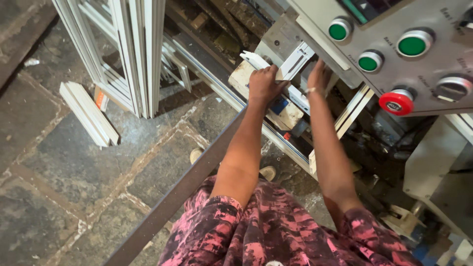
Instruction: The person picks up white PVC window frame profiles from a stack, carries them to a cutting machine, and places them into the machine's clamps. They then operate the machine's control panel to cut the profiles.
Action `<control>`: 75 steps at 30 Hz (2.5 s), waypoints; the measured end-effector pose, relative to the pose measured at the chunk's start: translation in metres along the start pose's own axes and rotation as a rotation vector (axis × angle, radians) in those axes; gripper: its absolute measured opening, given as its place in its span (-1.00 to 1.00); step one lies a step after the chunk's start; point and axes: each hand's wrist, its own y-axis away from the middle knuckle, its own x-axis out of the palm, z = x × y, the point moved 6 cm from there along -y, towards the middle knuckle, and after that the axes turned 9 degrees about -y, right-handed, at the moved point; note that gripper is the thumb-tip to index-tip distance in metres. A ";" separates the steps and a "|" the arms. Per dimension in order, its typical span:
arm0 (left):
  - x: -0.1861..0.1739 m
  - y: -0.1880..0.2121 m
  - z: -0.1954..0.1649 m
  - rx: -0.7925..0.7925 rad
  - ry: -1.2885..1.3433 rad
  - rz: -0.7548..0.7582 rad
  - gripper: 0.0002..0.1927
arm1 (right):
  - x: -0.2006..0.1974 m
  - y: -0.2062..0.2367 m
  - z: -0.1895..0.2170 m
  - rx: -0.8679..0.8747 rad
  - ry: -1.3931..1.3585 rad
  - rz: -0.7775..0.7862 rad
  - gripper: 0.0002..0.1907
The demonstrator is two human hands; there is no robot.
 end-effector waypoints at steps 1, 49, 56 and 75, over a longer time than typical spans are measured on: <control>0.001 0.000 0.000 0.007 -0.003 0.008 -0.46 | -0.002 0.019 0.003 -0.094 0.017 0.019 -0.17; -0.028 0.002 -0.003 0.057 -0.005 -0.019 -0.48 | -0.074 0.186 -0.026 -0.384 0.286 0.281 -0.75; -0.039 0.003 -0.014 0.064 -0.043 -0.045 -0.48 | -0.123 0.099 -0.086 -0.776 0.552 0.106 -0.37; -0.041 0.005 -0.023 0.007 -0.130 -0.161 -0.59 | -0.136 0.027 -0.175 -0.352 0.492 0.813 -0.58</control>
